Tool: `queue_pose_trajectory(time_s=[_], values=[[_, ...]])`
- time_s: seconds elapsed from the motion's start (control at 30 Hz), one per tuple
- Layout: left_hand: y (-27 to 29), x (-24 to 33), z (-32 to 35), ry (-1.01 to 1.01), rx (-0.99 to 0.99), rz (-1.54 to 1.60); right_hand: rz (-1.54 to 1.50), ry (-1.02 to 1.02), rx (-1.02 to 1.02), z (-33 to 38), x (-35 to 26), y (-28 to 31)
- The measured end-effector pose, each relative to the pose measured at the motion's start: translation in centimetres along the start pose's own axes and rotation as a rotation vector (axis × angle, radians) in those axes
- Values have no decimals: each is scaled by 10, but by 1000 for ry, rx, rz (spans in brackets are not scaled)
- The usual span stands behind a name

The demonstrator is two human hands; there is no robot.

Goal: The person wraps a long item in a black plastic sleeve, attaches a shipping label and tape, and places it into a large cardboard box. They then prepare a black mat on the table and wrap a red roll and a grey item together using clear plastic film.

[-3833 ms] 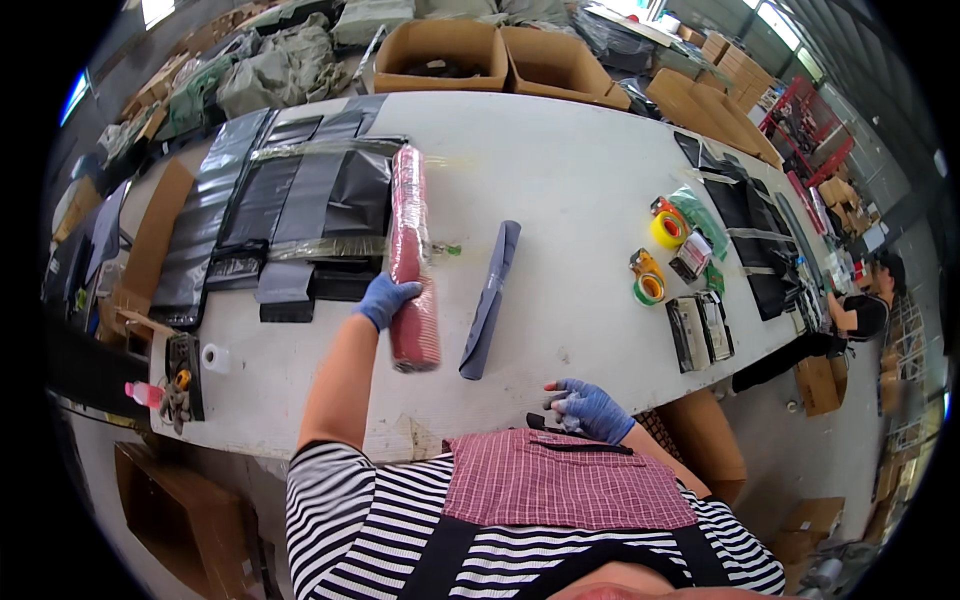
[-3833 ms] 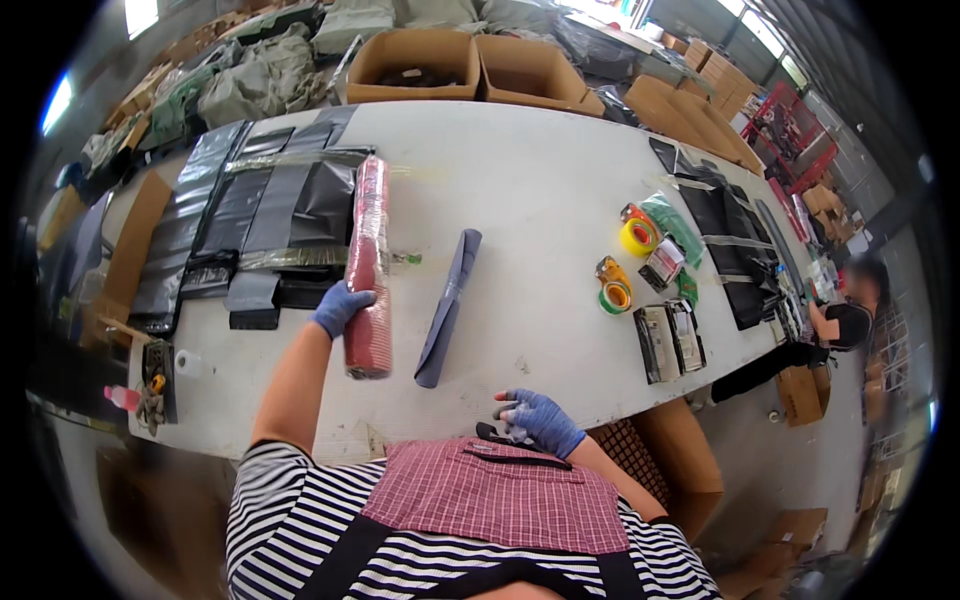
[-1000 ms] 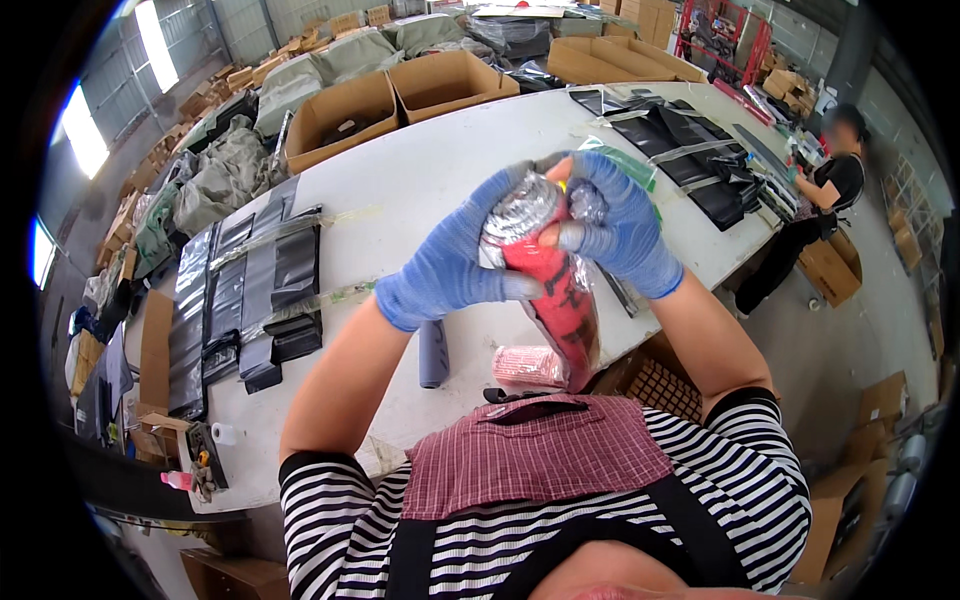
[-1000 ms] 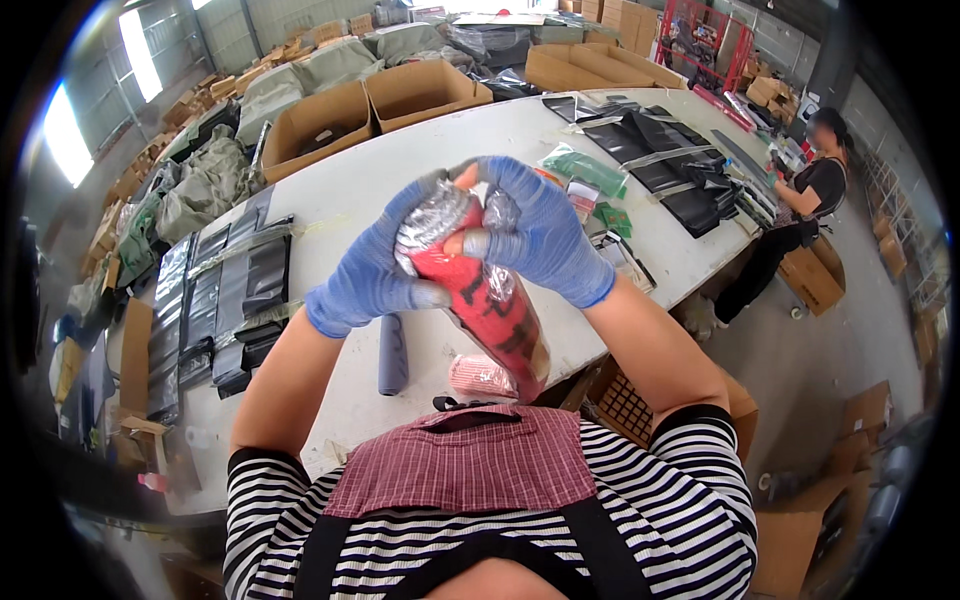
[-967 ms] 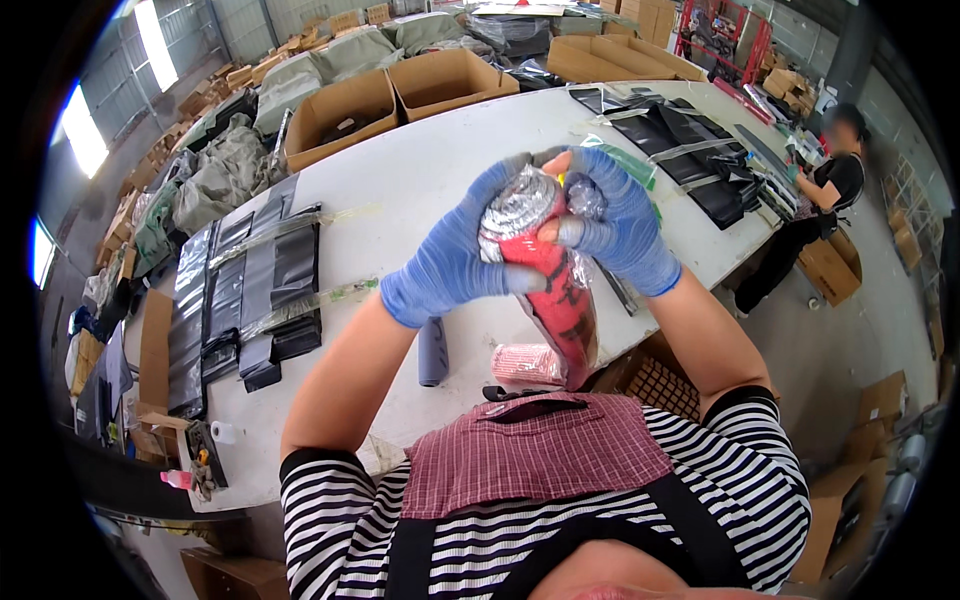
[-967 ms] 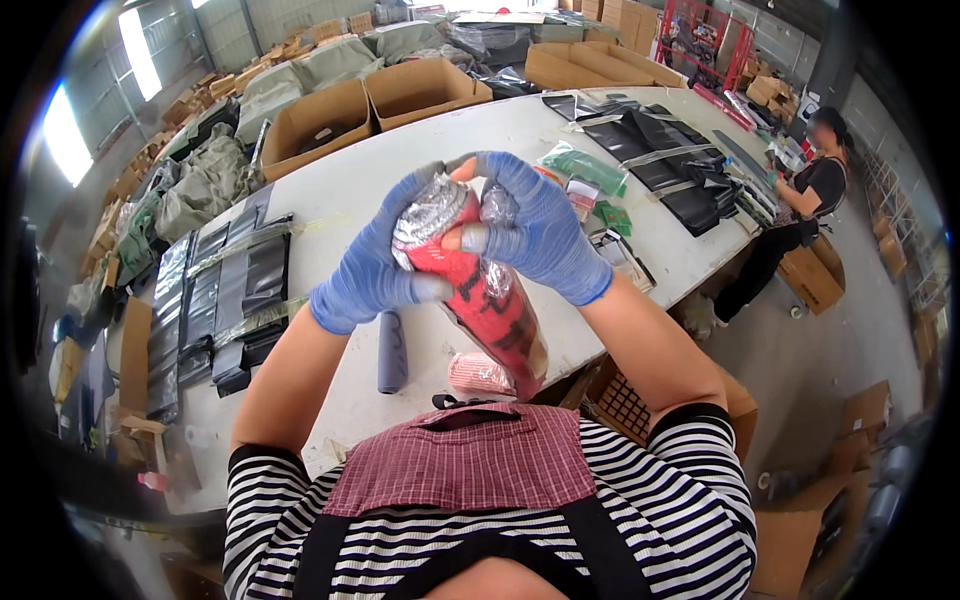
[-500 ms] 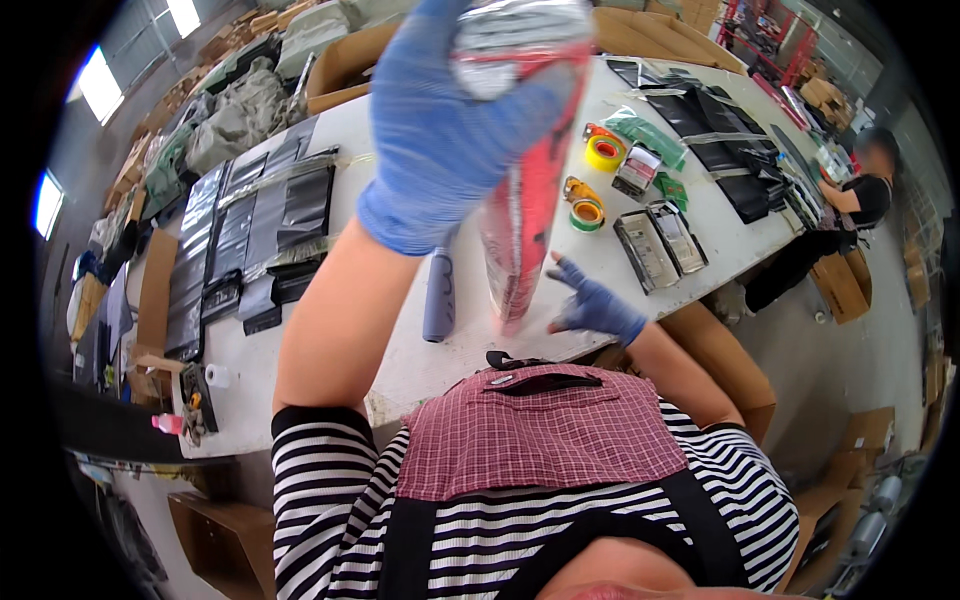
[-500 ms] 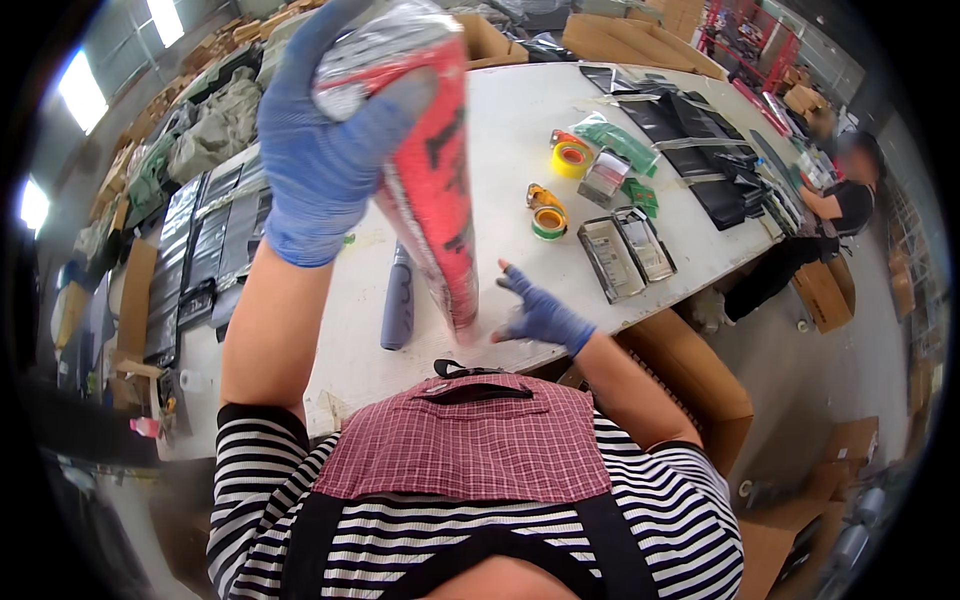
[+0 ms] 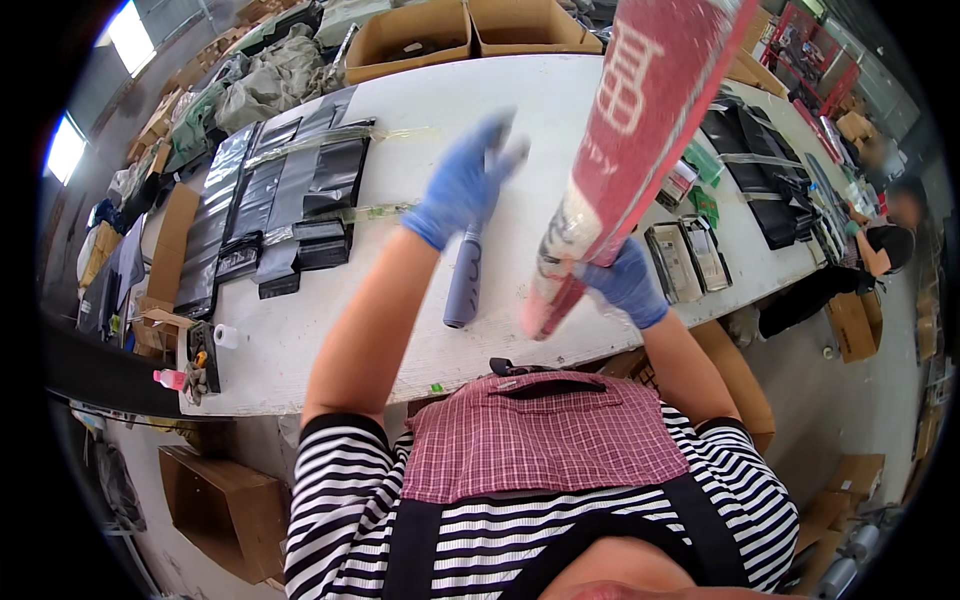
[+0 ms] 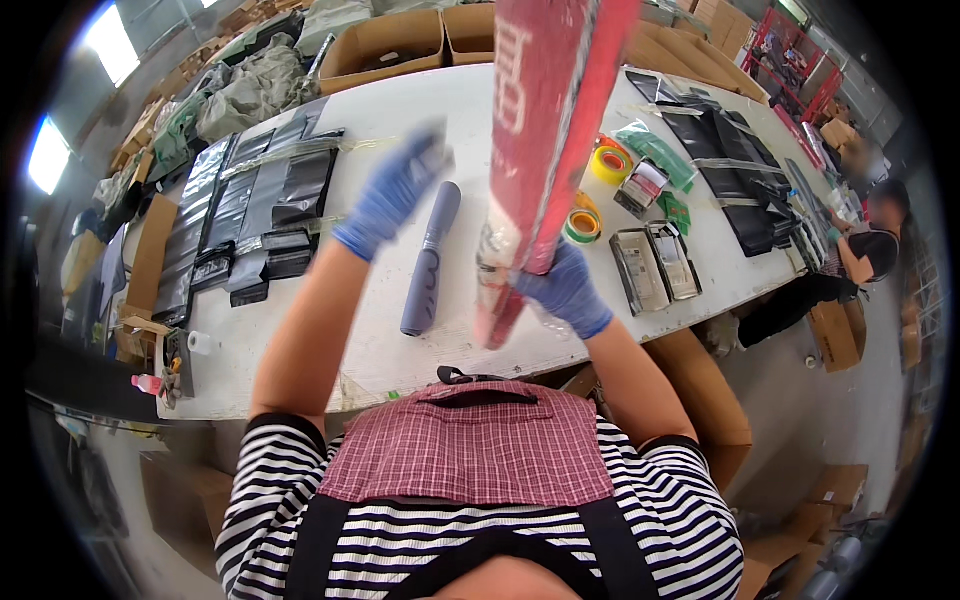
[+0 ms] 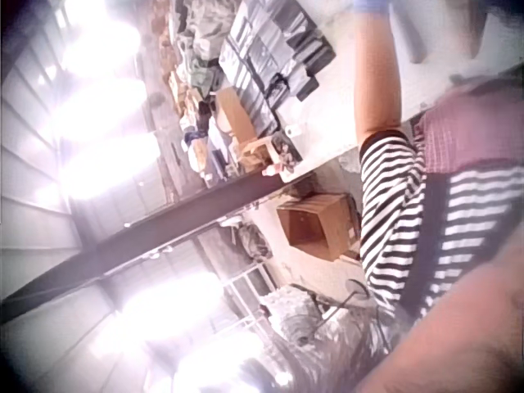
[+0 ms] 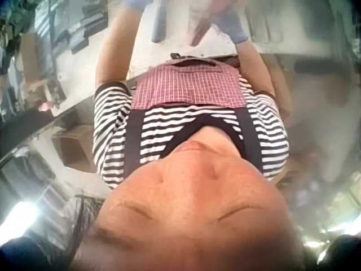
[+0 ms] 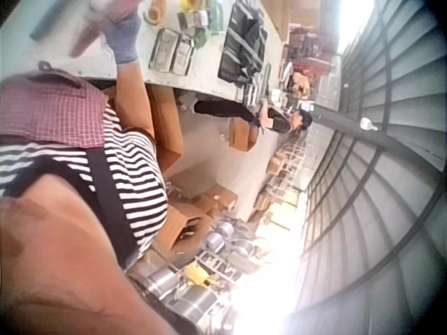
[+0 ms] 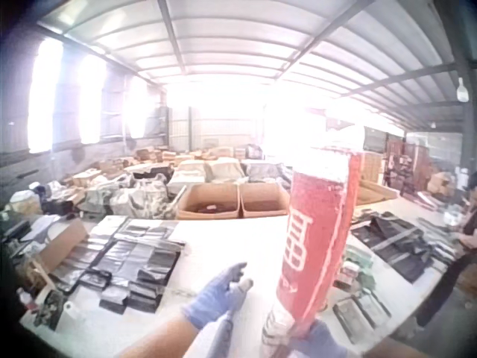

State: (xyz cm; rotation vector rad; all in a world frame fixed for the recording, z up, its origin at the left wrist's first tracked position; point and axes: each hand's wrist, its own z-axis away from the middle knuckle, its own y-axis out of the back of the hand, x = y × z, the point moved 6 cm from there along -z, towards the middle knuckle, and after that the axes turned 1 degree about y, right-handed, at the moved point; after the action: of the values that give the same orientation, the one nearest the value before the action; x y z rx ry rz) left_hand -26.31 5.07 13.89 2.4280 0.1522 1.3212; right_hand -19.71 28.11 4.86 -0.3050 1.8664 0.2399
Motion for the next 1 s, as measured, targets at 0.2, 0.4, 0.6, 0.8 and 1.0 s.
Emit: queue_pose_trajectory(time_s=[0.2, 0.4, 0.6, 0.8, 1.0], values=[[-65, -211, 204, 838, -203, -788, 283, -65, -68, -43, -47, 7], [-14, -150, 267, 1156, -233, 28, 1121, -53, -323, -87, -11, -32], [71, -53, 430, 1061, -177, 480, 1314, -298, -865, -63, 144, -106], [83, 4, 432, 1146, -149, 615, 802, -252, -459, -52, 154, -107], [67, -19, 361, 860, -32, 695, 48, -433, -143, -47, 86, -120]])
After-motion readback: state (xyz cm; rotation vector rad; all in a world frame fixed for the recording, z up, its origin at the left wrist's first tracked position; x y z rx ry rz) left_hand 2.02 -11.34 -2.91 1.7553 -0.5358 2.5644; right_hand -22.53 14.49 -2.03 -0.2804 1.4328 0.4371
